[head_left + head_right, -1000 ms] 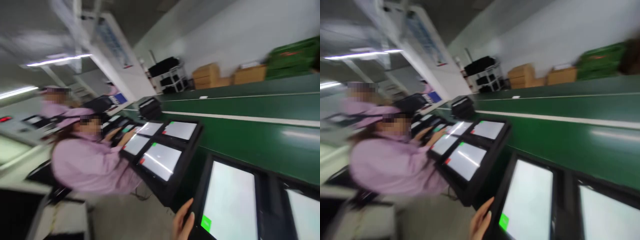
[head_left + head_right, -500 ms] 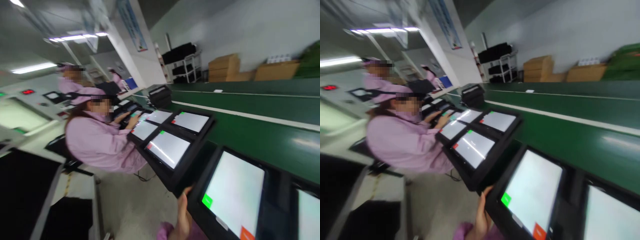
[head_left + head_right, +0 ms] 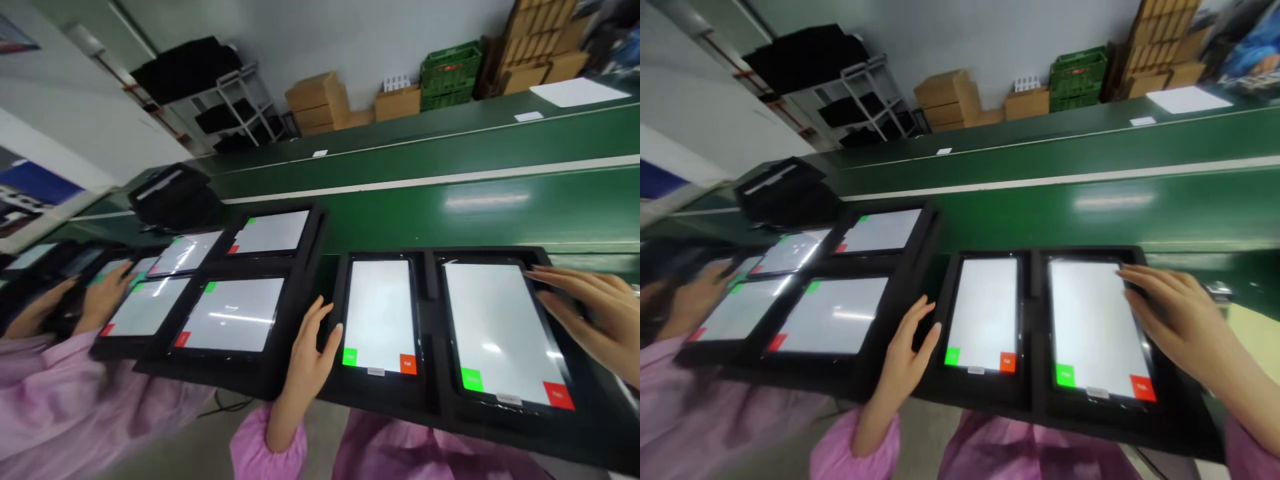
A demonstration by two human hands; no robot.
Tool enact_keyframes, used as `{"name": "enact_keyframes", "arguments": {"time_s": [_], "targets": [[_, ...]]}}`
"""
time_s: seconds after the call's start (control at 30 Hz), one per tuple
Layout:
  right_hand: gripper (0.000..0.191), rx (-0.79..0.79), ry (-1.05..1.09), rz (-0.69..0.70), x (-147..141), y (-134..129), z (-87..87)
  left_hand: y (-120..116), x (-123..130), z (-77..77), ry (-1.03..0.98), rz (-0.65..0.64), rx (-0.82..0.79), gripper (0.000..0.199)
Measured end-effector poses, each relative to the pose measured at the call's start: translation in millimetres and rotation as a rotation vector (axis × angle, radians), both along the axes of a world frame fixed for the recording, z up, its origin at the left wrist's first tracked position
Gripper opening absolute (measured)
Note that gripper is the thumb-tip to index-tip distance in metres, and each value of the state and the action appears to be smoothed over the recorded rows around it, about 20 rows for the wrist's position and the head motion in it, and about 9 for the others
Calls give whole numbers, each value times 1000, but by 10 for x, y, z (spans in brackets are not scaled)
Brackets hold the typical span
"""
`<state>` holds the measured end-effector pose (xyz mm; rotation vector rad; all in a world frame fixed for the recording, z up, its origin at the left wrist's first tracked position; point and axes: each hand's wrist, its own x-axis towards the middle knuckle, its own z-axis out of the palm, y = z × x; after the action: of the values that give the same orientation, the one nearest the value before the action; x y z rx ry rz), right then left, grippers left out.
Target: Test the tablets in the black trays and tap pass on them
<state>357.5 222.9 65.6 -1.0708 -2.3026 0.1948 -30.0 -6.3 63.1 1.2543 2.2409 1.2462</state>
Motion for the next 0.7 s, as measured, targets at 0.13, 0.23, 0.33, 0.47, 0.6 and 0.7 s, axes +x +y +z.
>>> {"name": "enact_keyframes", "arguments": {"time_s": [0.13,0.23,0.33,0.47,0.6,0.7], "targets": [[43,-23,-218,-36,-389,469,129,551,43,256,302,-321,-143,53],[39,-52,-247,-105,-428,654,45,966,194,321,417,-518,-265,46],[37,-71,-223,-96,-363,684,-70,1372,344,321,516,-515,-370,38],[28,-105,-153,-79,-302,707,-128,1780,423,310,558,-430,-406,35],[23,-153,-87,-39,-286,640,-24,1890,388,335,600,-416,-425,32],[21,-216,-60,99,-214,248,189,1708,418,369,626,-399,-397,33]]}}
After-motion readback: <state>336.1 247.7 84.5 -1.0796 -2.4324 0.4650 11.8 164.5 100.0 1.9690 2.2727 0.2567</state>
